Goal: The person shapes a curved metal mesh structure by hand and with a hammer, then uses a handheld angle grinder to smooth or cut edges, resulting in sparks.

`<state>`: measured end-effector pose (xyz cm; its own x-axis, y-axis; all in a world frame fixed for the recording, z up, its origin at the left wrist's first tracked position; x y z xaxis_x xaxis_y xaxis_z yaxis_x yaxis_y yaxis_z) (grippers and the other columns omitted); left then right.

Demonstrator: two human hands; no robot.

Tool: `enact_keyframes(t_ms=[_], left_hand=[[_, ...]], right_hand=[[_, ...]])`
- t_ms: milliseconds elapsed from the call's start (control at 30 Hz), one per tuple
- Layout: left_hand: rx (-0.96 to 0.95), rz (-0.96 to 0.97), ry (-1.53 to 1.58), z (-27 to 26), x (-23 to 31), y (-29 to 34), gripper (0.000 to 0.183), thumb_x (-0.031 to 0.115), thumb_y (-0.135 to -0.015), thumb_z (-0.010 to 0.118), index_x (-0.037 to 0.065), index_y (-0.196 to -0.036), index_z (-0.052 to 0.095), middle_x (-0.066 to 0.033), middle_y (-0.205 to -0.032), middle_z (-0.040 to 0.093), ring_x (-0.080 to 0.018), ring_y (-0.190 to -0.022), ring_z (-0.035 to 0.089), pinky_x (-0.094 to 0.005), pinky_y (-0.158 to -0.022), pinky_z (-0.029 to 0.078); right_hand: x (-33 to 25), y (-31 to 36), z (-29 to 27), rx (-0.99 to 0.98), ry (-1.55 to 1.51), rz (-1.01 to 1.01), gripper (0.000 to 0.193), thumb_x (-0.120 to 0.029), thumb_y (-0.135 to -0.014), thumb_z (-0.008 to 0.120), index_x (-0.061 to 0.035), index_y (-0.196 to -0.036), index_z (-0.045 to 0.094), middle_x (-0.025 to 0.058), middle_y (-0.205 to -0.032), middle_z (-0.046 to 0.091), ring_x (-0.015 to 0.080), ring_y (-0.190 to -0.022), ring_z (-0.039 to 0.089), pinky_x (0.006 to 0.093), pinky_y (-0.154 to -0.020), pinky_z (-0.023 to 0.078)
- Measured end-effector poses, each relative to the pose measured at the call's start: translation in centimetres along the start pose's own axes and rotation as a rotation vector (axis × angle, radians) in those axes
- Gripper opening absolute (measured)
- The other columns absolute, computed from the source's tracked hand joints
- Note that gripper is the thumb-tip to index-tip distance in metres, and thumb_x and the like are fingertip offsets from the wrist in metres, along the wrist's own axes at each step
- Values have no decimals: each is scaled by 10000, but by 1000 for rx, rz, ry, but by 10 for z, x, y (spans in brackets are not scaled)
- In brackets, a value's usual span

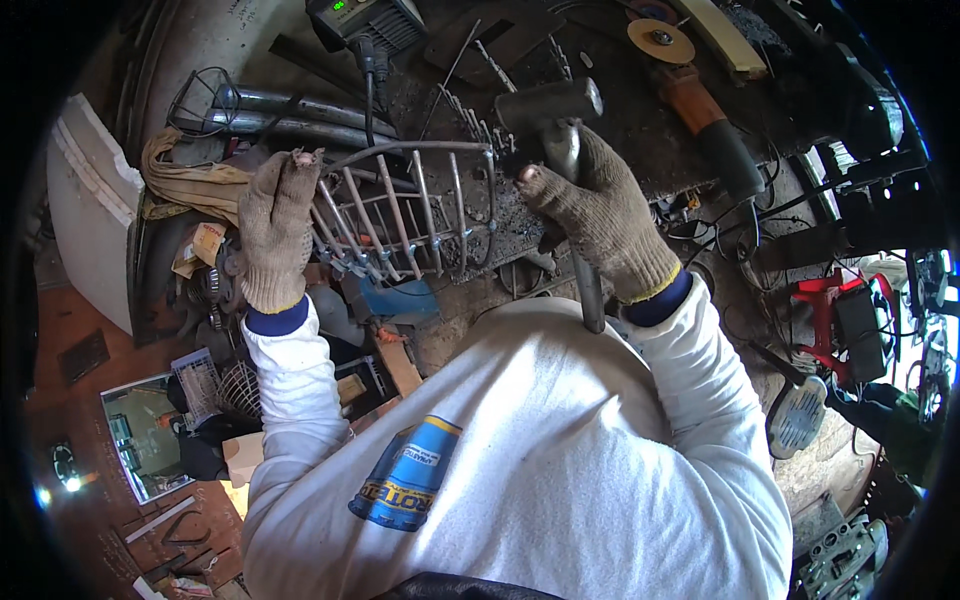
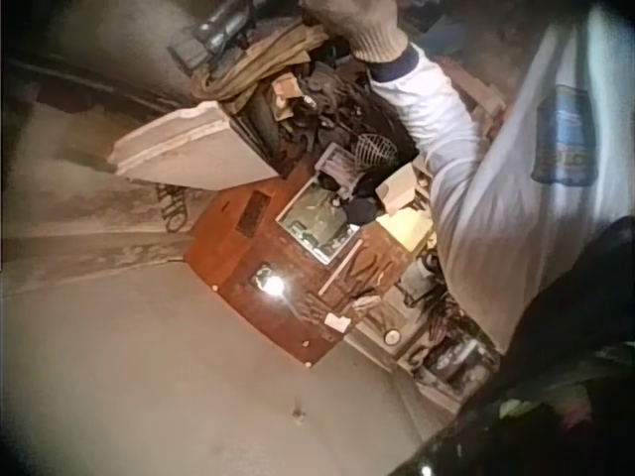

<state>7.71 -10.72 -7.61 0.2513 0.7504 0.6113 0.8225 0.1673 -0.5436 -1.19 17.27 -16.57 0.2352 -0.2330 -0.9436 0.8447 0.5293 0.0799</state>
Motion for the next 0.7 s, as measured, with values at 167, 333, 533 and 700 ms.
enact_keyframes(t_ms=[167, 333, 533, 700], left_hand=[[-42, 19, 78, 7, -11, 1, 252, 263, -960, 711, 11, -954, 720, -62, -733, 673, -120, -629, 575, -297, -586, 446], [-117, 65, -239, 12, 16, -1, 278, 313, -956, 703, 38, -926, 722, -90, -651, 646, -197, -564, 629, -344, -543, 470], [-152, 169, -614, 19, 31, 5, 394, 428, -998, 596, 98, -797, 676, -92, -602, 621, -294, -578, 661, -403, -521, 505], [-235, 690, -1030, 18, 42, 11, 138, 229, -998, 613, 114, -1056, 664, -52, -827, 618, -277, -633, 645, -379, -546, 519]], right_hand=[[-10, -7, 10, -54, 45, 40, 534, -304, -867, 822, -31, -1258, 583, -15, -872, 627, 78, -714, 582, 260, -611, 509], [-8, -17, 9, 91, 838, -501, 426, -264, -898, 760, -8, -1194, 594, 142, -912, 682, 309, -753, 692, 397, -687, 558], [-7, 20, 21, -61, 1058, -547, 433, -206, -851, 739, -47, -1231, 603, 195, -1054, 691, 354, -844, 715, 410, -677, 590], [-7, 28, 33, -137, 1300, -527, 514, -273, -854, 726, -69, -1302, 579, 144, -1091, 674, 323, -810, 715, 399, -643, 595]])
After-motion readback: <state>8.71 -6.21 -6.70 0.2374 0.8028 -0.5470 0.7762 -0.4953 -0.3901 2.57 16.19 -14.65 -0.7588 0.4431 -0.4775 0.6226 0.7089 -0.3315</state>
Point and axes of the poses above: each hand's wrist, its own y-axis away from the middle knuckle, its own z-axis out of the palm, x = y × z, the point moved 2 cm from there along -y, towards the middle knuckle
